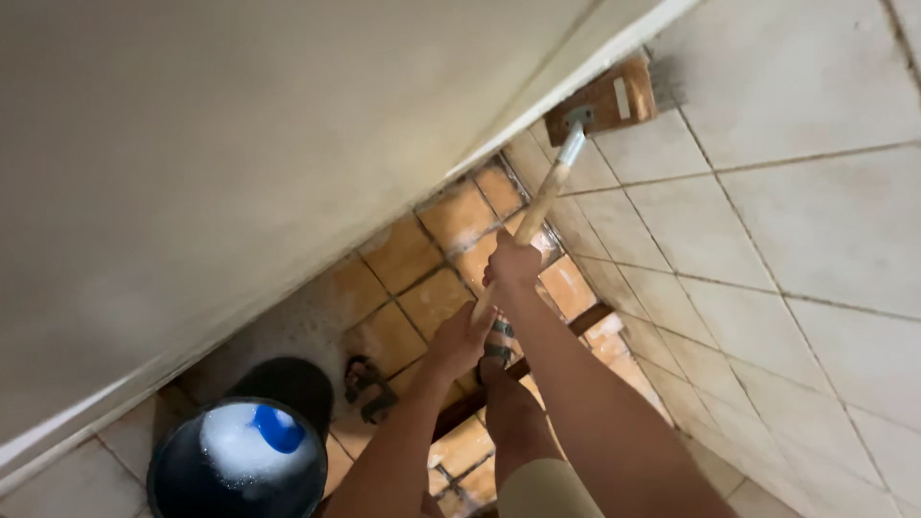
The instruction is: The person scrubs a tiled floor using a long-handled scrub brush and soapy water from a black bucket, moving across the room near a toilet and tiled walls.
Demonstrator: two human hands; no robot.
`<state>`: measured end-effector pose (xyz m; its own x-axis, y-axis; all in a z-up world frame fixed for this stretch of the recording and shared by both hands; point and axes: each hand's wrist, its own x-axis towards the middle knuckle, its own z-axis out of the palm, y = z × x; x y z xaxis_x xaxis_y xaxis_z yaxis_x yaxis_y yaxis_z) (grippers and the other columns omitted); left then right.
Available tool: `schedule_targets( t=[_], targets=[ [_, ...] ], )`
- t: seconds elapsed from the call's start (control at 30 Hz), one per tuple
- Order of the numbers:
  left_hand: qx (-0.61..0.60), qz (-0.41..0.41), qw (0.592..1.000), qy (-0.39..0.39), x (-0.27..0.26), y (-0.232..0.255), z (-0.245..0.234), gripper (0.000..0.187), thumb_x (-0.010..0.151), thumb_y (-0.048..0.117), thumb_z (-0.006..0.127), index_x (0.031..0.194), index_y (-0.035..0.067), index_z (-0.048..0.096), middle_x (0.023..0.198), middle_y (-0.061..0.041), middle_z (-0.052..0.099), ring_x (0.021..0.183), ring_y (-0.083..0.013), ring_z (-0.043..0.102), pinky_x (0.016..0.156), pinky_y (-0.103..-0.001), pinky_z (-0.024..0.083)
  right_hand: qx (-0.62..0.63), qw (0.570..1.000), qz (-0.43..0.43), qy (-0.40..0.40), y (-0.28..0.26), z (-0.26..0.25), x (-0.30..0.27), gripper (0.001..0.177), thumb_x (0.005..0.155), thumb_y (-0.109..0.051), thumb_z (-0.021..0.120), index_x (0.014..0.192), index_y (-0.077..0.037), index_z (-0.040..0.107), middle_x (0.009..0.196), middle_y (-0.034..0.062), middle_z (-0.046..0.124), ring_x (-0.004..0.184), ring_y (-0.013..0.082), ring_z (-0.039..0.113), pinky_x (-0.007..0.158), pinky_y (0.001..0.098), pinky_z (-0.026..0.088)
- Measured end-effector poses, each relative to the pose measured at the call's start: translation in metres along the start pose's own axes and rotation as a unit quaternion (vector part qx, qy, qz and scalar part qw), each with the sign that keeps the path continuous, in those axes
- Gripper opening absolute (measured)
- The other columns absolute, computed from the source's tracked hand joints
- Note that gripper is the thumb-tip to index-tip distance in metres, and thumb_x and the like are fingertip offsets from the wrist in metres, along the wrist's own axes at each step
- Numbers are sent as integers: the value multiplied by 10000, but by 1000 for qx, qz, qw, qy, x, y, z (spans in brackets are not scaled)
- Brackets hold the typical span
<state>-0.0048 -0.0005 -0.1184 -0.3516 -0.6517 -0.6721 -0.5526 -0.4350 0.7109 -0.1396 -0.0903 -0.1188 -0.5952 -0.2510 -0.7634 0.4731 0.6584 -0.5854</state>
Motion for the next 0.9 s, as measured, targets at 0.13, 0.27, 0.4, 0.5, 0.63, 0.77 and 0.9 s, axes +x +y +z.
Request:
schedule_targets(
  t=[0.13, 0.27, 0.4, 0.5, 0.63, 0.77, 0.9],
  targets=[
    [-16, -20, 1000, -2, -3, 5, 3, 541, 971, 563, 483, 1086, 57, 636, 940, -241, 745, 912, -404, 726, 811, -486, 547, 21, 999, 18, -42, 6, -6, 2, 292, 926, -197, 627, 730, -24, 497, 532, 79, 475, 381, 195, 452, 360, 390, 347],
    [11, 21, 999, 27, 2, -2, 13, 505, 1007, 518, 482, 1111, 52, 647, 932, -232, 743, 902, -409, 715, 795, -498, 532, 5, 999, 14, -52, 9, -7, 8, 284, 918, -204, 636, 731, -38, 502, 526, 81, 451, 373, 208, 424, 354, 389, 356],
    [-123, 53, 991, 7, 6, 19, 20, 455, 993, 463, 504, 1086, 51, 672, 936, -151, 742, 847, -339, 755, 697, -464, 550, -39, 998, -2, -55, 3, -15, 22, 329, 933, -199, 635, 729, 35, 530, 527, 114, 489, 390, 237, 473, 361, 408, 376],
    [-189, -48, 980, -46, 2, 41, 23, 442, 994, 428, 515, 1088, 15, 640, 869, -134, 704, 740, -298, 715, 609, -433, 537, -38, 995, 15, -90, 2, -24, 29, 315, 943, -239, 609, 788, 29, 553, 544, 125, 507, 413, 239, 482, 380, 403, 381],
    [-89, -46, 995, 14, 11, 50, 31, 404, 968, 391, 560, 1126, 21, 597, 779, -120, 702, 680, -260, 707, 621, -394, 533, -88, 992, 47, -75, 0, -25, 34, 320, 958, -251, 625, 854, 44, 558, 582, 136, 510, 439, 240, 472, 398, 421, 383],
    [-209, -21, 977, 20, 11, 38, 40, 453, 981, 410, 446, 1085, 12, 635, 845, -135, 705, 689, -289, 734, 655, -405, 590, -61, 993, 45, -93, 4, -36, 33, 182, 952, -177, 596, 953, -1, 548, 673, 148, 557, 504, 277, 526, 435, 459, 436],
    [-85, -27, 995, 44, 10, 42, 57, 513, 1027, 475, 403, 1157, 27, 617, 1005, -224, 710, 926, -385, 683, 833, -477, 517, -91, 983, 83, -138, -18, -50, 36, 213, 938, -194, 565, 1104, -177, 698, 699, 88, 533, 570, 242, 540, 514, 429, 512]
  ],
)
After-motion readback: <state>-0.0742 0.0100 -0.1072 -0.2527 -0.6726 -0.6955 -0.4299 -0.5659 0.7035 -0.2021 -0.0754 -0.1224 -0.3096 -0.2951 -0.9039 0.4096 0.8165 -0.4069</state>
